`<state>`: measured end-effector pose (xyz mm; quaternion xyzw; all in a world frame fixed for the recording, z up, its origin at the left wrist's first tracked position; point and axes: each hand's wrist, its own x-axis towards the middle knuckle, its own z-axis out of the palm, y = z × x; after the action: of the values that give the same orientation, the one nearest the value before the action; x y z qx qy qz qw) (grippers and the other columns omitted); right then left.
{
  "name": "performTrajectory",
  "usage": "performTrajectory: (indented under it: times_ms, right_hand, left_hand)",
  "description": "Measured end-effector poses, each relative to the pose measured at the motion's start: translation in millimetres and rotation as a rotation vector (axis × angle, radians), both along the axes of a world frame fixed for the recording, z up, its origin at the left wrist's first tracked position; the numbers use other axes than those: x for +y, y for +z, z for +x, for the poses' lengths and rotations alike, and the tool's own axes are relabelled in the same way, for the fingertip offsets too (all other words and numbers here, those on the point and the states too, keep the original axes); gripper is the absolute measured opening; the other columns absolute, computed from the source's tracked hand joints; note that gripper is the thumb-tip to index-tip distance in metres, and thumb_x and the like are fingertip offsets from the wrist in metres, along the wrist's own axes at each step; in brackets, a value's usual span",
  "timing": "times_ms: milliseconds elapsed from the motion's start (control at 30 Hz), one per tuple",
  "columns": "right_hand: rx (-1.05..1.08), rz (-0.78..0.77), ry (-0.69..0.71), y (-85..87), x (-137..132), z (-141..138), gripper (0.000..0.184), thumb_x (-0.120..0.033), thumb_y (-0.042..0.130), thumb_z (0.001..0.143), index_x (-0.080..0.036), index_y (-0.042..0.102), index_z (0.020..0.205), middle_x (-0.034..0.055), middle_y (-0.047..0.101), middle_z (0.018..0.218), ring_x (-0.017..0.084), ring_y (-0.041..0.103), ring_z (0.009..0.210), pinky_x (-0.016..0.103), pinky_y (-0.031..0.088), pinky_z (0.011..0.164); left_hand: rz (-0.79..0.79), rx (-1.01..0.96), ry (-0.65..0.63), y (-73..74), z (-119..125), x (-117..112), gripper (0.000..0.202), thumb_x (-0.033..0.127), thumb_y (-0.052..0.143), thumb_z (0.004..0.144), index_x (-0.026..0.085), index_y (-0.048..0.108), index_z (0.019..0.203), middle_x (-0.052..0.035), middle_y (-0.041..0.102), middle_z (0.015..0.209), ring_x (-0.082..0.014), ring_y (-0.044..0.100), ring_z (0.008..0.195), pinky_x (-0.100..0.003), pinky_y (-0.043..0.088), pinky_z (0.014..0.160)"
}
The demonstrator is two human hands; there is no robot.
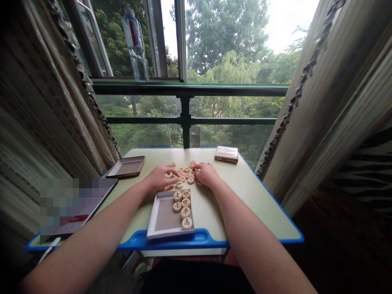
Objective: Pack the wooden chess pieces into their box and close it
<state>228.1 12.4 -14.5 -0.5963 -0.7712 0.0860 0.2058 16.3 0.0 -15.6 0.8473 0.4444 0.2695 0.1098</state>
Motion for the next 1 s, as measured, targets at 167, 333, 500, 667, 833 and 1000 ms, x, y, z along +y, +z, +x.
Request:
performTrajectory:
  times_ms: [167,333,500,667,833,1000]
  right_hand:
    - [0.118,-0.122,-0.08,-1.0,-2,-2,0.023,-0.029,0.05,0.076,-0.017,0.067,0.086,0.0048,0.068,0.076,0.014,0.059,0.067,0.023,0.043,0.068]
    - [0.091,-0.07,-0.127,1.0,0,2,0.028,-0.036,0.05,0.077,-0.014,0.068,0.077,0.0076,0.068,0.075,0.013,0.059,0.065,0.021,0.042,0.063]
    - [0.222,-0.172,-0.159,6.7,-2,8,0.023,-0.024,0.052,0.073,-0.016,0.068,0.088,0.0046,0.067,0.073,0.009,0.054,0.049,0.019,0.04,0.05]
    - [0.34,-0.321,-0.156,8.3,-7,6,0.025,-0.022,0.053,0.071,-0.017,0.067,0.091,0.0025,0.063,0.06,0.006,0.043,0.033,0.018,0.034,0.036]
    - [0.259,-0.218,-0.224,12.4,-3,18,0.027,-0.013,0.053,0.066,-0.013,0.069,0.088,0.0057,0.067,0.07,0.01,0.055,0.052,0.018,0.039,0.046]
    - [0.134,-0.239,-0.226,13.8,1,31,0.021,-0.017,0.056,0.061,-0.013,0.071,0.076,0.0059,0.068,0.072,0.015,0.06,0.068,0.019,0.039,0.054]
  left_hand:
    - [-0.102,-0.032,-0.021,2.2,-3,-3,0.02,0.033,0.06,0.069,0.019,0.07,0.077,-0.0054,0.064,0.085,-0.0186,0.059,0.08,-0.03,0.045,0.078]
    - [-0.162,-0.09,0.002,-0.1,-4,-3,0.023,0.029,0.056,0.071,0.017,0.07,0.084,-0.0047,0.065,0.087,-0.0144,0.058,0.069,-0.026,0.047,0.069]
    - [-0.103,-0.09,0.061,-4.5,-6,-1,0.024,0.018,0.05,0.07,0.017,0.069,0.084,-0.0045,0.065,0.092,-0.0127,0.057,0.068,-0.025,0.046,0.067]
    - [-0.078,-0.065,0.059,-7.0,-6,0,0.027,0.013,0.046,0.068,0.017,0.069,0.082,-0.0038,0.066,0.088,-0.0134,0.057,0.07,-0.025,0.046,0.069]
    - [-0.027,-0.098,0.109,-1.7,-5,-3,0.025,0.014,0.047,0.07,0.015,0.068,0.083,-0.005,0.066,0.089,-0.0148,0.057,0.074,-0.027,0.045,0.072]
    - [-0.115,-0.061,-0.002,5.9,0,-13,0.02,0.033,0.06,0.067,0.018,0.07,0.076,-0.0045,0.064,0.086,-0.0174,0.057,0.078,-0.029,0.045,0.074]
